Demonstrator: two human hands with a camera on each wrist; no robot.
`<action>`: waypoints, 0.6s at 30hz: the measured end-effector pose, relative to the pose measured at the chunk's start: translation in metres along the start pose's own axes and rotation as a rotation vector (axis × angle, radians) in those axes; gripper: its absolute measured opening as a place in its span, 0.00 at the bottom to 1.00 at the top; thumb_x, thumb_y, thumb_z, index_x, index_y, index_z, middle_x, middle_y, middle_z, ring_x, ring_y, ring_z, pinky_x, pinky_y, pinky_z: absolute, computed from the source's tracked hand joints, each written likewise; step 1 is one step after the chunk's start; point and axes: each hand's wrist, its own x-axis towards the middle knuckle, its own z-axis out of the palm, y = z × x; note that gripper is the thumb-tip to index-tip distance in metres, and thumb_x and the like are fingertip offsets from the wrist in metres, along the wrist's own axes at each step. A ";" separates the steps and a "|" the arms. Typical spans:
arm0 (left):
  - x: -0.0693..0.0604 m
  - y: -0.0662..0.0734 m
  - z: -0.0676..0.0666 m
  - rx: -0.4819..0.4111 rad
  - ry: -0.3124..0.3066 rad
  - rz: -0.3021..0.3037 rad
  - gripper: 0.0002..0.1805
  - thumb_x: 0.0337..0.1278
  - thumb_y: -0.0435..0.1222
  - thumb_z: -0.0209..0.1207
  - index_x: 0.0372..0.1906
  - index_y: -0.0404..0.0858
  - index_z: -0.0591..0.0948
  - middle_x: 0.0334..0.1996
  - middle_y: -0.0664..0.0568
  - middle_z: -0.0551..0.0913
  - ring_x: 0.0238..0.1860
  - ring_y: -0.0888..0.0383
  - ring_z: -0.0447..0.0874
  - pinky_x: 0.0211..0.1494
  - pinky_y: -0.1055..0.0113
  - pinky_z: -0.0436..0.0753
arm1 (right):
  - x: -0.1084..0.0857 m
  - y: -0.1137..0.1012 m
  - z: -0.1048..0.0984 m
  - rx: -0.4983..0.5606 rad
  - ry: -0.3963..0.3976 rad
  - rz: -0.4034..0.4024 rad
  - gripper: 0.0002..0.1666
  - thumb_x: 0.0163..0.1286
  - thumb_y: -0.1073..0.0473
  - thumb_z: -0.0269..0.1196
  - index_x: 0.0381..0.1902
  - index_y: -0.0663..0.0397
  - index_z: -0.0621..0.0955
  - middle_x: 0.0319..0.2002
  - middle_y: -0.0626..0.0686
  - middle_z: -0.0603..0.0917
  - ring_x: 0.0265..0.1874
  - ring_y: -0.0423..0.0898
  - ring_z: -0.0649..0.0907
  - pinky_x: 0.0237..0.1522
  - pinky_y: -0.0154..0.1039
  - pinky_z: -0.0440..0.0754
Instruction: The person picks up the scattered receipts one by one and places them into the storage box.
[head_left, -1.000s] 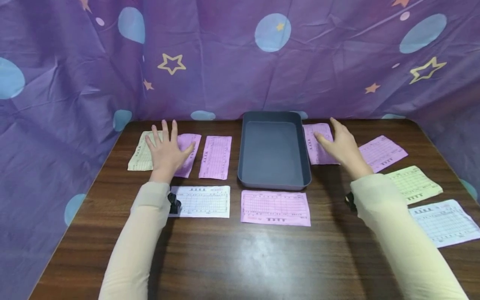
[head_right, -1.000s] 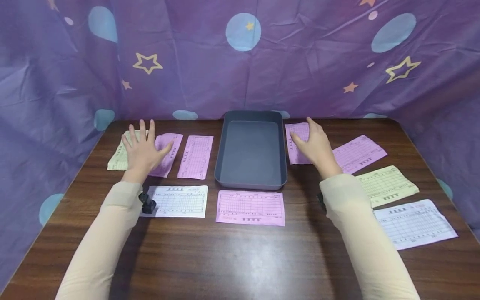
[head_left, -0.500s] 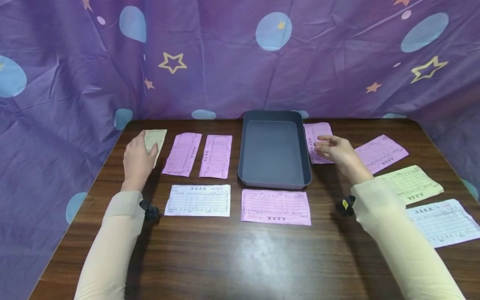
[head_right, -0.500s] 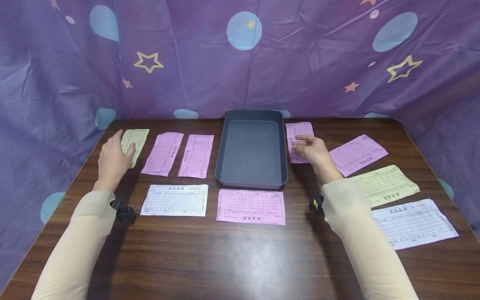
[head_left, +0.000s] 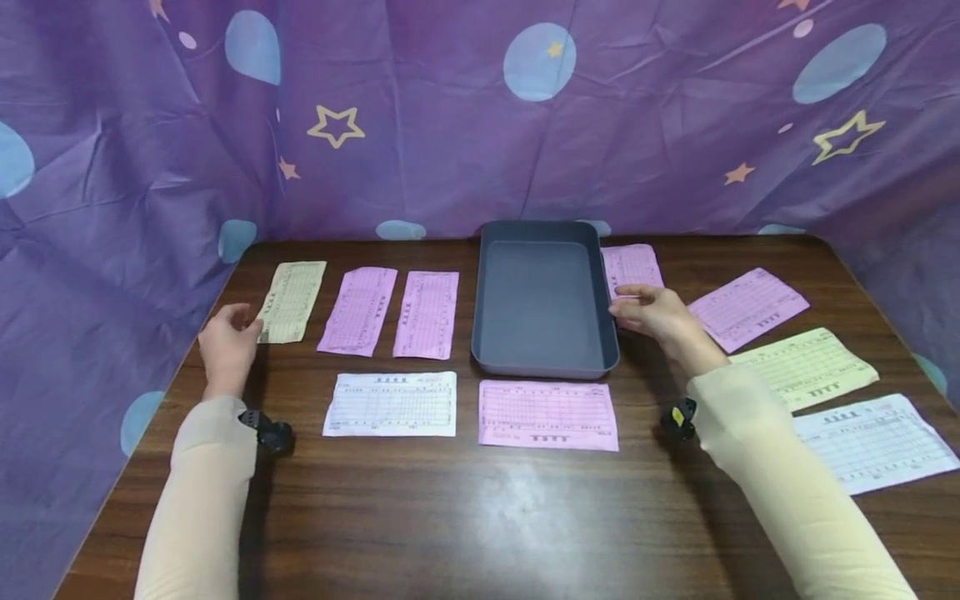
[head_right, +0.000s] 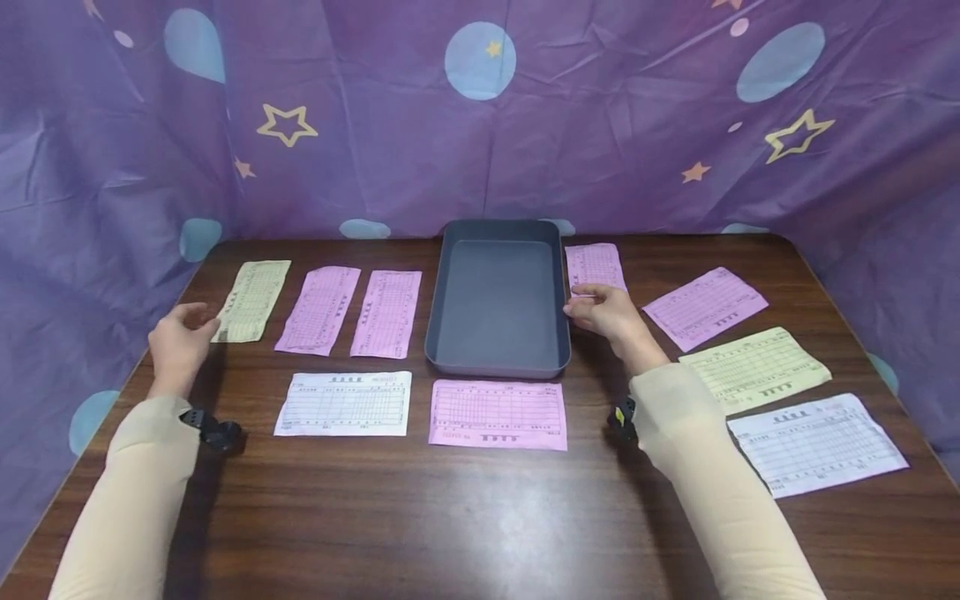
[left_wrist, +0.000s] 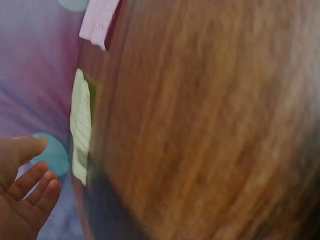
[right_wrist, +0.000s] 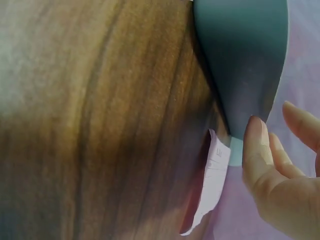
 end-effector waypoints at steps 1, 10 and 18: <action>0.000 -0.003 0.000 -0.003 -0.009 -0.015 0.21 0.62 0.31 0.54 0.58 0.26 0.74 0.54 0.29 0.77 0.55 0.37 0.74 0.62 0.47 0.72 | 0.000 0.001 0.001 0.003 -0.002 0.002 0.38 0.66 0.71 0.56 0.68 0.81 0.53 0.25 0.33 0.82 0.28 0.25 0.80 0.37 0.20 0.82; 0.004 -0.014 0.002 0.010 -0.106 -0.094 0.29 0.59 0.38 0.57 0.61 0.23 0.69 0.55 0.27 0.75 0.57 0.35 0.72 0.65 0.48 0.71 | 0.001 0.009 0.002 -0.093 -0.008 0.032 0.37 0.67 0.69 0.57 0.67 0.80 0.56 0.28 0.31 0.79 0.29 0.24 0.79 0.36 0.19 0.81; 0.005 -0.015 0.008 0.018 -0.108 -0.123 0.31 0.62 0.41 0.55 0.62 0.22 0.68 0.55 0.27 0.74 0.58 0.35 0.71 0.65 0.47 0.71 | -0.001 0.006 0.005 -0.085 -0.013 0.044 0.36 0.68 0.67 0.56 0.68 0.79 0.56 0.30 0.31 0.77 0.31 0.23 0.78 0.38 0.18 0.80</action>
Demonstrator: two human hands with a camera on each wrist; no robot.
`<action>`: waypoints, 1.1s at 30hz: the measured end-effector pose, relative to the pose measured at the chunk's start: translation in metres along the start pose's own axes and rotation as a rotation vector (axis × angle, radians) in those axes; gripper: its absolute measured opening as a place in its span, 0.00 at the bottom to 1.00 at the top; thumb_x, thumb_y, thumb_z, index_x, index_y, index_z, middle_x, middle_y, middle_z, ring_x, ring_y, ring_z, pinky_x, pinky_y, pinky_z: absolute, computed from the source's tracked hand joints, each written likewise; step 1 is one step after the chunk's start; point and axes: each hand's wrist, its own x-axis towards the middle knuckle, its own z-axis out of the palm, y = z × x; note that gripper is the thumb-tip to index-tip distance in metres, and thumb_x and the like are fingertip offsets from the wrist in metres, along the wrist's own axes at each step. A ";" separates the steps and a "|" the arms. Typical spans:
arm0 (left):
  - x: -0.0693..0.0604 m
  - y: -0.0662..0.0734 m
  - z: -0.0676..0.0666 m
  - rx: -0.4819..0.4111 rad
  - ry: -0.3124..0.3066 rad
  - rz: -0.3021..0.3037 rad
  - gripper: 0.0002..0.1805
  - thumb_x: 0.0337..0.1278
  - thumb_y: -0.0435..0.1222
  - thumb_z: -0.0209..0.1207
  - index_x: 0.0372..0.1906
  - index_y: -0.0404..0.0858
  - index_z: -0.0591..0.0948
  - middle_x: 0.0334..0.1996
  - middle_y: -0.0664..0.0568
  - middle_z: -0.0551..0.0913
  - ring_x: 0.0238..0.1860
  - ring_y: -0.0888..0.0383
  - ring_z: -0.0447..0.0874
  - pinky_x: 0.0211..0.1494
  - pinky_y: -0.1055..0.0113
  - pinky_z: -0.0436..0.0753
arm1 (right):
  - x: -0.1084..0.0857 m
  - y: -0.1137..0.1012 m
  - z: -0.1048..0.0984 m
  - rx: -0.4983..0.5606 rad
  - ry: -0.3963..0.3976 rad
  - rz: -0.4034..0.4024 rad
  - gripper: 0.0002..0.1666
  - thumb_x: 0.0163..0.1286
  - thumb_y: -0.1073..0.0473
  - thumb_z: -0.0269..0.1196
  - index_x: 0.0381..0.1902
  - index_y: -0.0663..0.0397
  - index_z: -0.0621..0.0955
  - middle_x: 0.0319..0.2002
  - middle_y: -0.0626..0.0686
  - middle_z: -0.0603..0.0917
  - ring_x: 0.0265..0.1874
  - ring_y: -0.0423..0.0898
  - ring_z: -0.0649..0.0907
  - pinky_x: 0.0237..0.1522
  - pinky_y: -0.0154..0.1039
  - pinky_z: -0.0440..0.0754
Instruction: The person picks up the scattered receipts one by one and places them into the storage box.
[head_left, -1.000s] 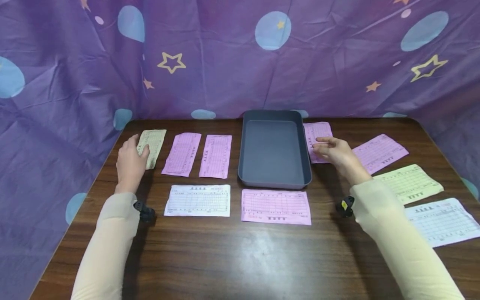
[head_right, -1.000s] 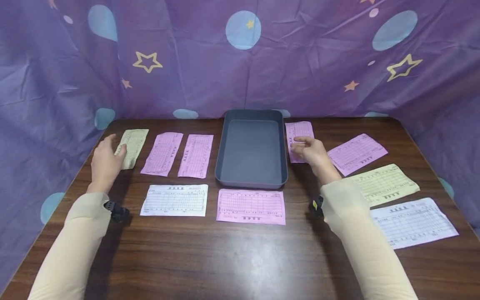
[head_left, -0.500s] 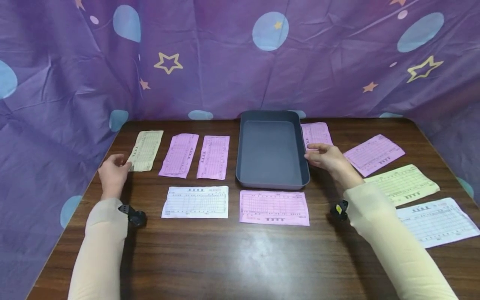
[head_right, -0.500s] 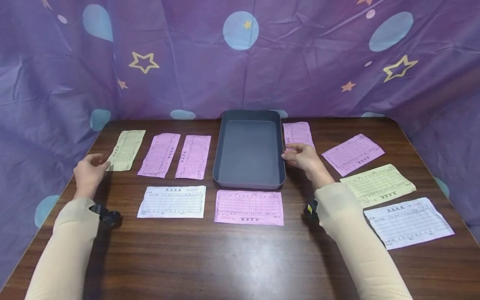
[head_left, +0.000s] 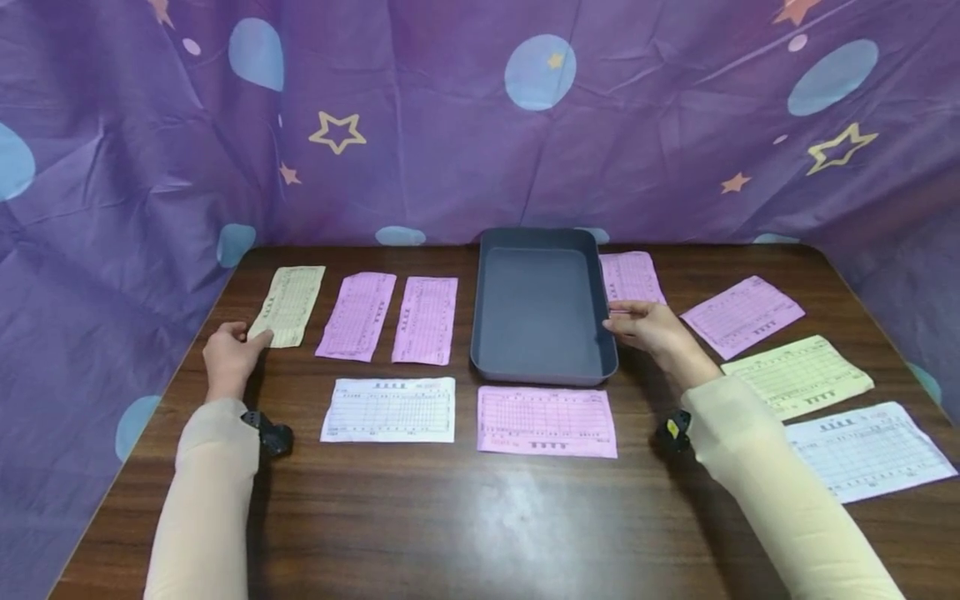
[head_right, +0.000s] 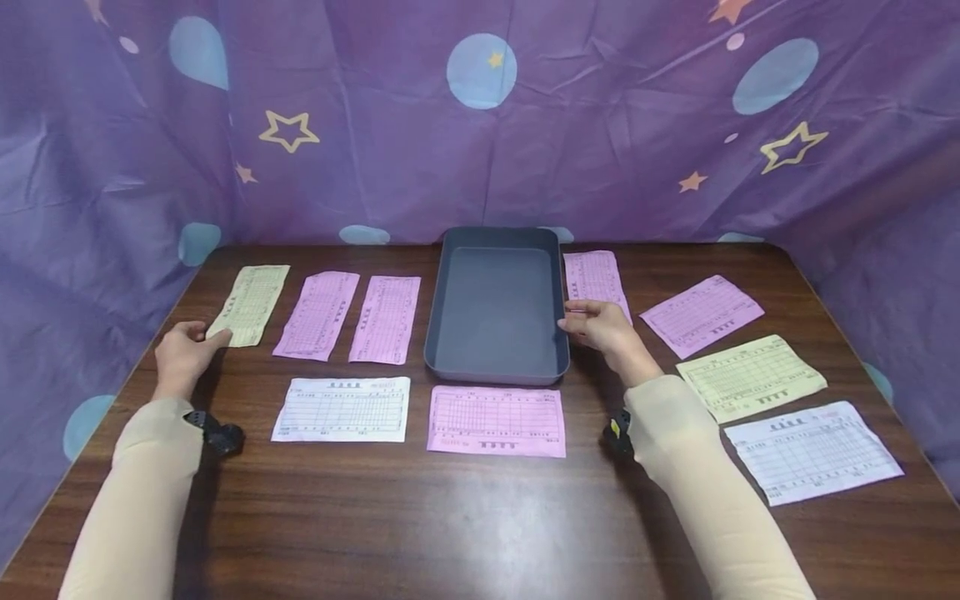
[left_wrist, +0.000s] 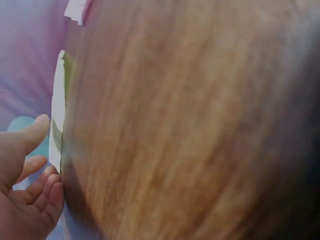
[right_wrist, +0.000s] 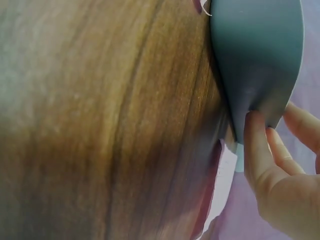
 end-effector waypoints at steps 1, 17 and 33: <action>0.000 0.000 0.001 0.003 0.011 0.004 0.30 0.63 0.41 0.55 0.61 0.21 0.68 0.54 0.26 0.75 0.57 0.35 0.71 0.65 0.47 0.71 | 0.000 0.000 0.000 0.005 -0.004 0.001 0.36 0.68 0.67 0.56 0.68 0.78 0.56 0.30 0.31 0.77 0.32 0.23 0.78 0.38 0.18 0.80; -0.001 0.006 -0.003 0.126 -0.076 -0.067 0.27 0.63 0.40 0.54 0.61 0.26 0.71 0.57 0.32 0.77 0.58 0.37 0.73 0.61 0.46 0.74 | -0.001 0.003 -0.002 0.062 -0.039 0.000 0.37 0.68 0.70 0.54 0.69 0.77 0.53 0.30 0.30 0.81 0.33 0.25 0.80 0.39 0.20 0.81; 0.001 0.002 -0.006 -0.076 0.013 -0.096 0.28 0.49 0.32 0.52 0.59 0.27 0.71 0.52 0.29 0.79 0.29 0.58 0.82 0.32 0.77 0.75 | -0.004 0.003 0.002 0.117 0.000 0.016 0.38 0.67 0.72 0.55 0.70 0.74 0.54 0.28 0.31 0.82 0.32 0.25 0.80 0.37 0.20 0.81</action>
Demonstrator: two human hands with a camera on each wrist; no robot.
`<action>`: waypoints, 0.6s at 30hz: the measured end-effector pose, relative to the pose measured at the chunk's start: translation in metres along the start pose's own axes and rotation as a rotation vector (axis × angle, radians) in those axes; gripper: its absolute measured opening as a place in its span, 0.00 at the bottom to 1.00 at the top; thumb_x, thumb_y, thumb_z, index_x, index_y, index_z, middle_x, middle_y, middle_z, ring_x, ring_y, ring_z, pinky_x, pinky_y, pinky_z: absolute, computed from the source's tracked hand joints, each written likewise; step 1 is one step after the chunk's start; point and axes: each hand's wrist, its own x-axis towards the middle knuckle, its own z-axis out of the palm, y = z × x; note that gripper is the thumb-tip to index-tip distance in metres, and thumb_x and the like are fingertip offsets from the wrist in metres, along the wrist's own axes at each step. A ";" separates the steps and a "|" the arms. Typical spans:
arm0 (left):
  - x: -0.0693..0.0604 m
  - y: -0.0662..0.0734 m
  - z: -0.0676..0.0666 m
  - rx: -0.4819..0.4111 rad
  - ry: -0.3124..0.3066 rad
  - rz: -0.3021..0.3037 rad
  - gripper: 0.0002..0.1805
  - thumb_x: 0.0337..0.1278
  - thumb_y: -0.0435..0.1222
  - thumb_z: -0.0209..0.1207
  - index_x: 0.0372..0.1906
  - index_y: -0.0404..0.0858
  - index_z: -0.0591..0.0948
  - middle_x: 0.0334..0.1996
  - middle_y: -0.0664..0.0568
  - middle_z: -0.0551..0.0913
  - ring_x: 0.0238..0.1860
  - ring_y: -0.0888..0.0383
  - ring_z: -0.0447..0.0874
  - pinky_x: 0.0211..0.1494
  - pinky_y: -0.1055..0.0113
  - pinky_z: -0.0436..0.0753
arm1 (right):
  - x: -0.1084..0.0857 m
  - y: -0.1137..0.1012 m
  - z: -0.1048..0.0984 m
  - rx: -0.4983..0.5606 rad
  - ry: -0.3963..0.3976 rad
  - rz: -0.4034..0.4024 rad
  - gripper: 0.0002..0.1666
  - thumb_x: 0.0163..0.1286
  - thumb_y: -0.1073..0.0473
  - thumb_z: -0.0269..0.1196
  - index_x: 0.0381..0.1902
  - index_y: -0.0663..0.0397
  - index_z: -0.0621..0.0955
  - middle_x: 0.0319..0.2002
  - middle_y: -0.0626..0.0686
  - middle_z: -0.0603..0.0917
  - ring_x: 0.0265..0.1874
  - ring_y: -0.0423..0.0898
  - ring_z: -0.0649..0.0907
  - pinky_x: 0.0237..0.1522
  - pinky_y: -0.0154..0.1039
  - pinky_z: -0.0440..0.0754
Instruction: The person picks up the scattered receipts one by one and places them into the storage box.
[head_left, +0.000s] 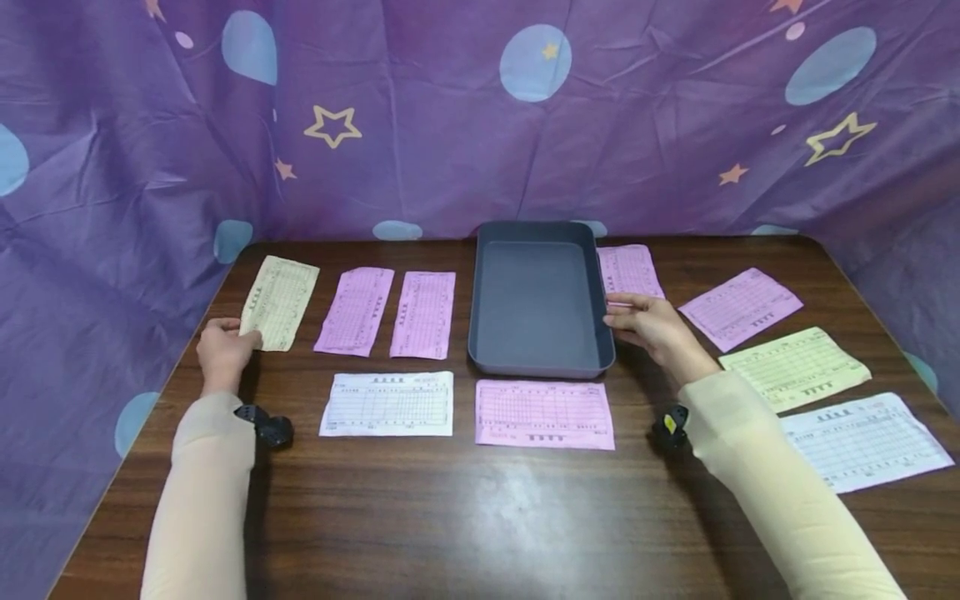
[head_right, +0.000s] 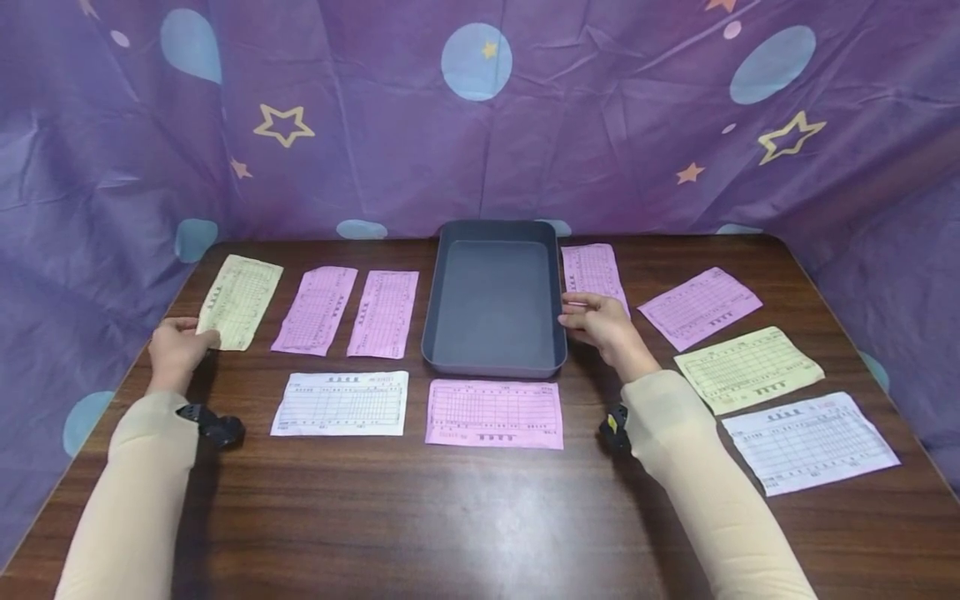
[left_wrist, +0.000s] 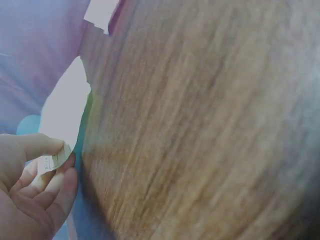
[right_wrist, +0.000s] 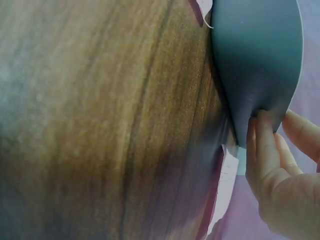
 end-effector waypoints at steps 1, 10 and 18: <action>0.000 0.000 0.000 -0.048 0.002 -0.004 0.28 0.49 0.31 0.52 0.59 0.26 0.70 0.49 0.28 0.79 0.22 0.65 0.79 0.28 0.81 0.73 | 0.000 0.000 0.000 0.001 0.003 0.001 0.38 0.67 0.72 0.55 0.70 0.74 0.54 0.28 0.30 0.82 0.32 0.25 0.80 0.37 0.20 0.81; -0.002 0.006 -0.003 -0.545 -0.051 -0.132 0.29 0.53 0.25 0.46 0.64 0.28 0.62 0.26 0.59 0.71 0.16 0.74 0.72 0.20 0.84 0.78 | -0.001 0.000 0.002 0.001 0.024 0.001 0.38 0.66 0.71 0.56 0.71 0.72 0.55 0.27 0.31 0.82 0.31 0.26 0.80 0.37 0.21 0.82; -0.010 0.026 -0.009 -0.803 -0.088 -0.233 0.22 0.61 0.26 0.48 0.61 0.36 0.64 0.22 0.61 0.75 0.15 0.69 0.78 0.20 0.81 0.81 | -0.003 -0.001 0.003 0.004 0.031 0.000 0.38 0.66 0.72 0.56 0.70 0.72 0.55 0.29 0.33 0.81 0.31 0.26 0.81 0.37 0.21 0.82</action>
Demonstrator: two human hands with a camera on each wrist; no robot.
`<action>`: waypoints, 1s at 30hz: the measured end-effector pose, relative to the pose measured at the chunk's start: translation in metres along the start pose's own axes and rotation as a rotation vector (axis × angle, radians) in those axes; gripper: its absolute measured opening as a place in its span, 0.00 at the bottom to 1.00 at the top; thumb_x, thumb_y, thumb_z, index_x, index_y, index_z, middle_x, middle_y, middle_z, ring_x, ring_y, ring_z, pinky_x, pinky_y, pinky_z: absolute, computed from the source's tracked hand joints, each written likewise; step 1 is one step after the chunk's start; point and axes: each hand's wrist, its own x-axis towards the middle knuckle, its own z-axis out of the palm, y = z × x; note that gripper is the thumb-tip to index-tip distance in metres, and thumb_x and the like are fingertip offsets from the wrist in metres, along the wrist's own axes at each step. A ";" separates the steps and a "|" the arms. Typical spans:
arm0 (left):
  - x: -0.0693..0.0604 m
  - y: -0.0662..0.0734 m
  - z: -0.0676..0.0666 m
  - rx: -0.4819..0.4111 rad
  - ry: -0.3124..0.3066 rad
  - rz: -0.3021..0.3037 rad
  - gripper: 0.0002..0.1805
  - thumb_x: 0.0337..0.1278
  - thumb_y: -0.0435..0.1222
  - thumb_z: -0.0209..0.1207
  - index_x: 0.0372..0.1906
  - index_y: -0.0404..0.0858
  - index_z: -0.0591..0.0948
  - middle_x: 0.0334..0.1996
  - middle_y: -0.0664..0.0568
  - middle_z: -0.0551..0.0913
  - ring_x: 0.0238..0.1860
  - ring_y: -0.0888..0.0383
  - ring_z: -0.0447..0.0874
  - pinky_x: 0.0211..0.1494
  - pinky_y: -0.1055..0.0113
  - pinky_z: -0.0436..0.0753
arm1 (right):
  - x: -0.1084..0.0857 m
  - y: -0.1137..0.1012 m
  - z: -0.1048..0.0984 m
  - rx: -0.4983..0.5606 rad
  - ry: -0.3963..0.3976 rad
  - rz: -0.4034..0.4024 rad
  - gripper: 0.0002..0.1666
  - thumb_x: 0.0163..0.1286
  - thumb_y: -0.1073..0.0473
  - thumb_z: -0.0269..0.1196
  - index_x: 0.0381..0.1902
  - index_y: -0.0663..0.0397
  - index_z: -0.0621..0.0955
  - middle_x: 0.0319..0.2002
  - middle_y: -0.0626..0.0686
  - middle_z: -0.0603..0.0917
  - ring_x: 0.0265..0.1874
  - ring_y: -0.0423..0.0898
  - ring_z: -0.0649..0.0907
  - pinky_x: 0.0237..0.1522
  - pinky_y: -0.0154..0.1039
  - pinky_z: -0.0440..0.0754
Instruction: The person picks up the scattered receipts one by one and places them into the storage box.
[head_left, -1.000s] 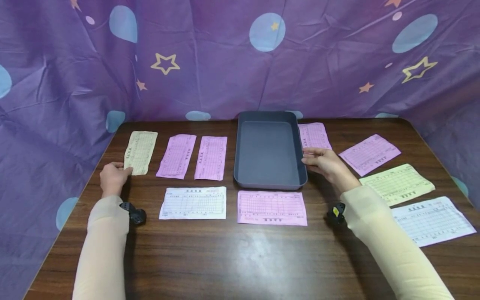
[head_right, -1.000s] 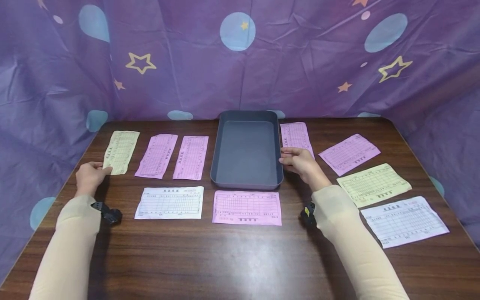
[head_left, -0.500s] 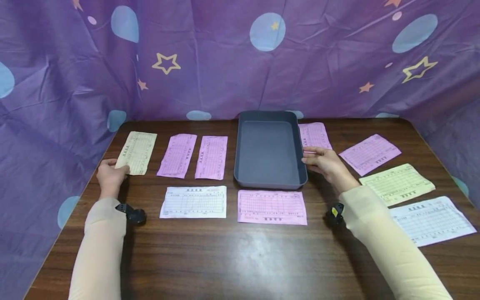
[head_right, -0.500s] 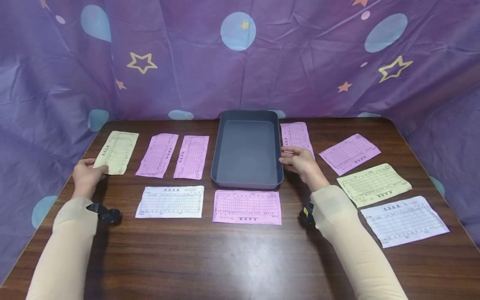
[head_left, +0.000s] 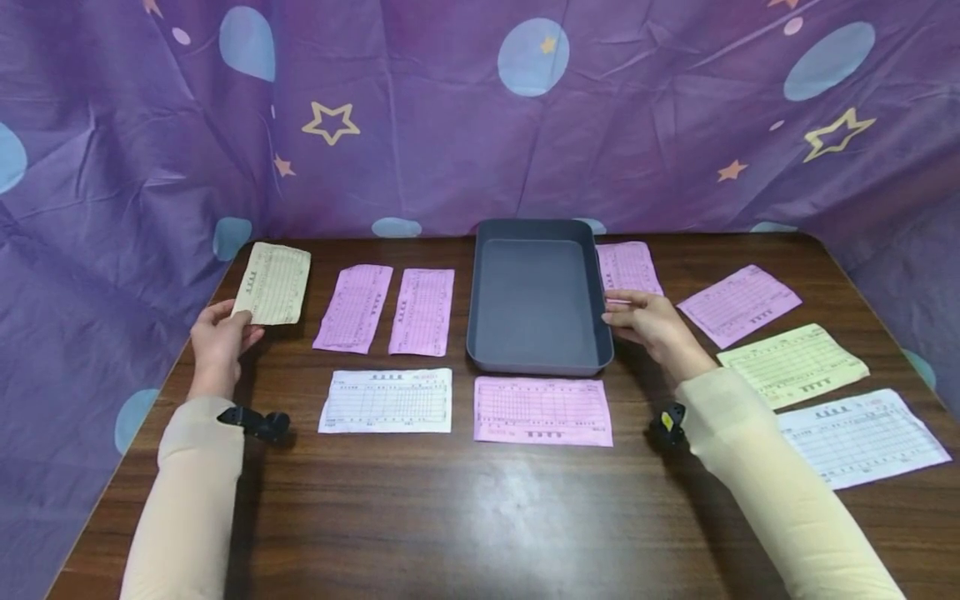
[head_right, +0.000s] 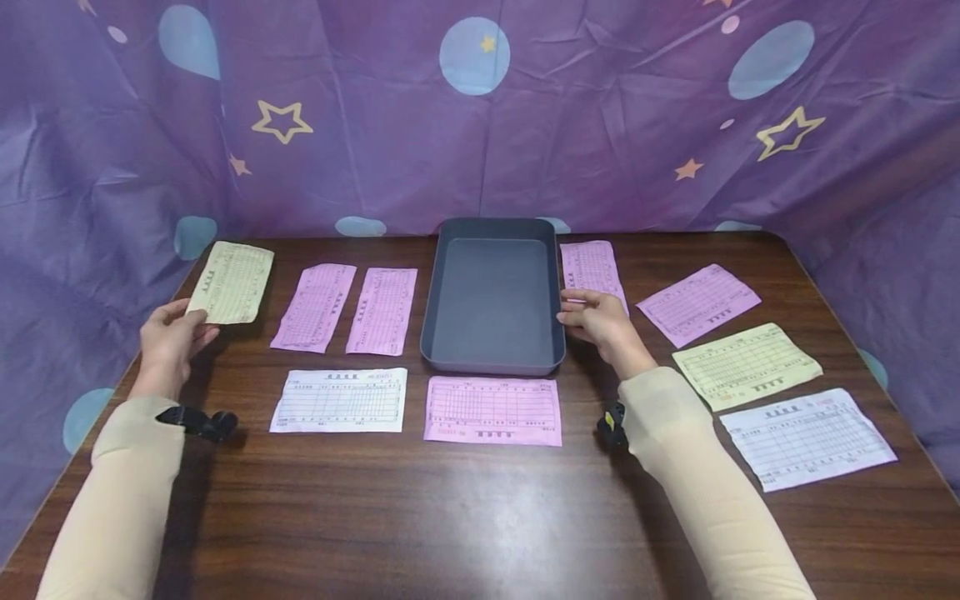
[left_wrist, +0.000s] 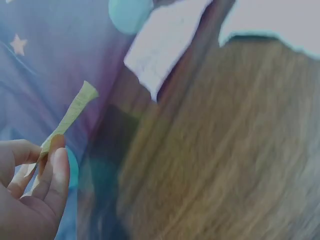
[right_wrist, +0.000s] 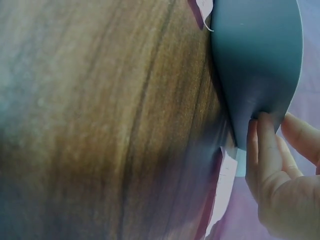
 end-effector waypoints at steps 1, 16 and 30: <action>-0.003 0.002 0.002 -0.013 -0.004 0.000 0.23 0.61 0.26 0.48 0.62 0.36 0.64 0.23 0.61 0.76 0.15 0.69 0.79 0.21 0.81 0.81 | 0.000 0.000 0.000 0.000 0.000 0.002 0.38 0.66 0.72 0.56 0.70 0.72 0.56 0.29 0.33 0.81 0.31 0.26 0.81 0.37 0.21 0.82; -0.050 0.004 0.064 0.035 -0.220 0.136 0.12 0.62 0.27 0.50 0.46 0.43 0.68 0.28 0.59 0.77 0.22 0.70 0.79 0.27 0.82 0.81 | 0.000 -0.002 0.001 -0.044 0.015 0.005 0.37 0.66 0.71 0.56 0.70 0.70 0.57 0.29 0.32 0.81 0.31 0.25 0.80 0.37 0.21 0.82; -0.094 -0.014 0.133 0.203 -0.489 0.172 0.24 0.62 0.27 0.51 0.63 0.30 0.65 0.41 0.48 0.78 0.24 0.70 0.79 0.33 0.80 0.84 | 0.001 -0.002 0.001 -0.058 0.021 0.013 0.37 0.66 0.71 0.56 0.71 0.70 0.57 0.29 0.31 0.80 0.32 0.25 0.80 0.37 0.21 0.82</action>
